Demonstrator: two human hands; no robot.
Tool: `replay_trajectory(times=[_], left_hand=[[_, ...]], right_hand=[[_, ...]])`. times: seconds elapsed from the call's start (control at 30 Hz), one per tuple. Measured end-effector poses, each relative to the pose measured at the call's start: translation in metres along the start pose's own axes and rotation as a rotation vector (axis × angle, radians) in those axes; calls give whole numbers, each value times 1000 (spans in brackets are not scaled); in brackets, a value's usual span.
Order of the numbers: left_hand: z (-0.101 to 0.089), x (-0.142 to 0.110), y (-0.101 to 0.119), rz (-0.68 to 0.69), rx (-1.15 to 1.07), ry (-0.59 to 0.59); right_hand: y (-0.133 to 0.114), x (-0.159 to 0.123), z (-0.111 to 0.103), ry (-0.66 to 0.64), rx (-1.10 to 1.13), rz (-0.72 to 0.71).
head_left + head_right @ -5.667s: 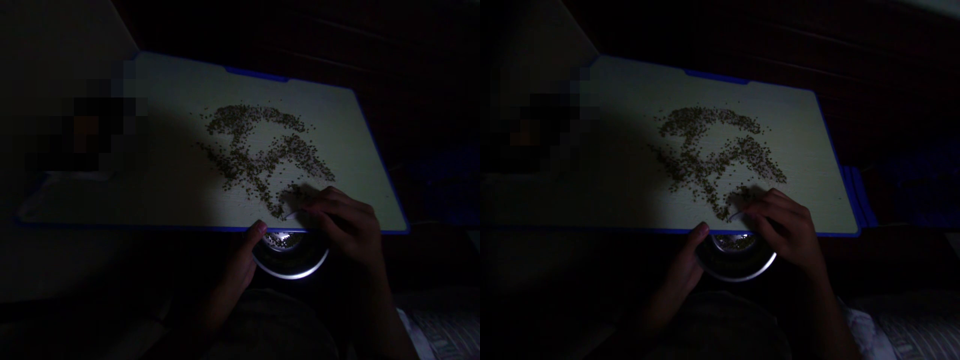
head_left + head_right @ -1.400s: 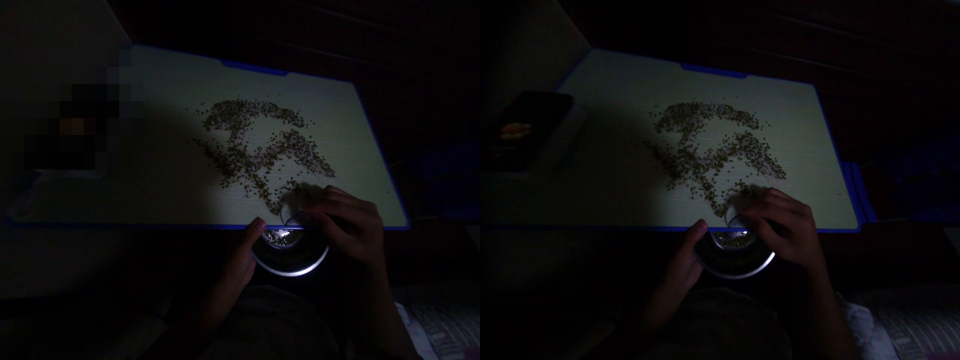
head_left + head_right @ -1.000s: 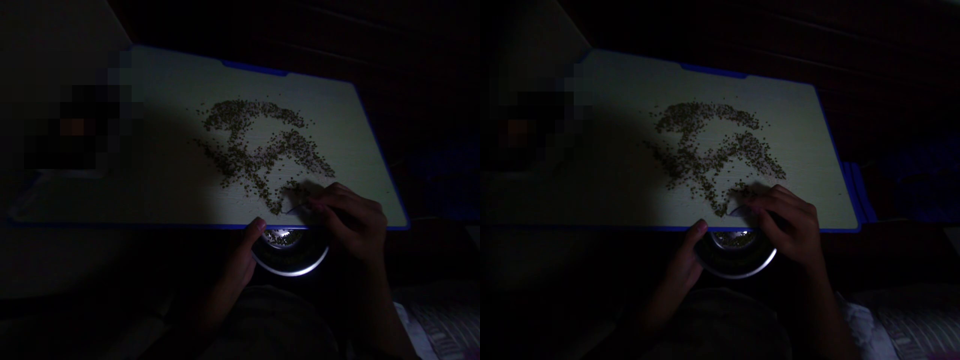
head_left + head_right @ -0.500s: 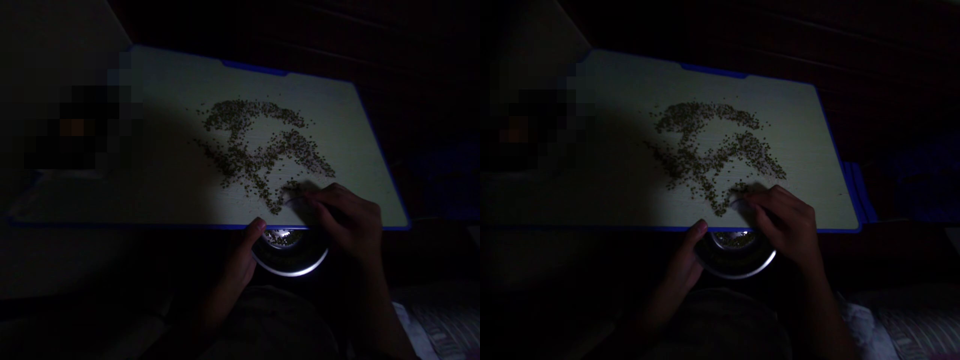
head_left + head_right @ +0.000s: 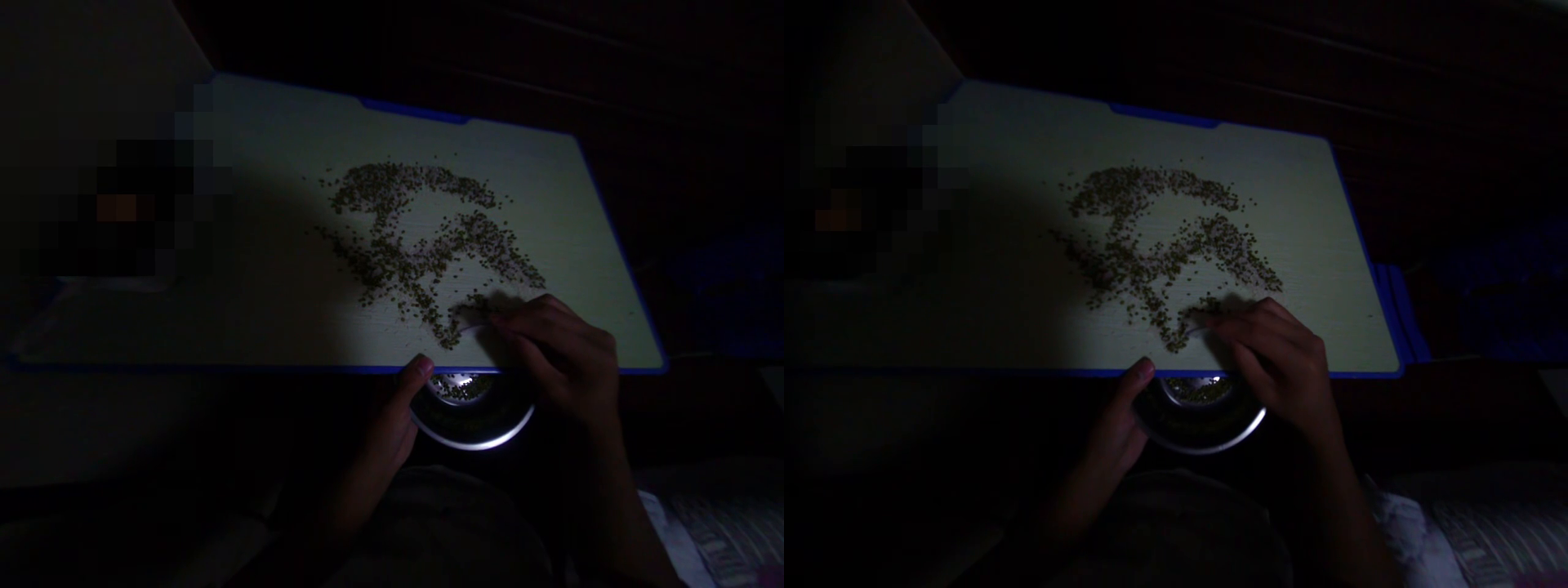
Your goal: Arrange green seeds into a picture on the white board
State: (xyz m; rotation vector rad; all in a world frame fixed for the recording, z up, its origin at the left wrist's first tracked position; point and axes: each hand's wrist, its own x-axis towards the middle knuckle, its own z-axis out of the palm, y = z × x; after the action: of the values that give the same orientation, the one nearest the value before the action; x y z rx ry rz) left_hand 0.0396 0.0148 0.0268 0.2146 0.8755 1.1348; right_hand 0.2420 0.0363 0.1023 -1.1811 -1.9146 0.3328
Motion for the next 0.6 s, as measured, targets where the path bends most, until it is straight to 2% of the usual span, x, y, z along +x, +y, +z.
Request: replay_trajectory(times=[0.37,0.6], left_hand=[[-9,0,-5,-74,5,68],[-1,0,1,-40,-1,-3]], right_hand=[[5,-3,-2,-23,58,-53],[4,-2,-2,-8,47,-52]])
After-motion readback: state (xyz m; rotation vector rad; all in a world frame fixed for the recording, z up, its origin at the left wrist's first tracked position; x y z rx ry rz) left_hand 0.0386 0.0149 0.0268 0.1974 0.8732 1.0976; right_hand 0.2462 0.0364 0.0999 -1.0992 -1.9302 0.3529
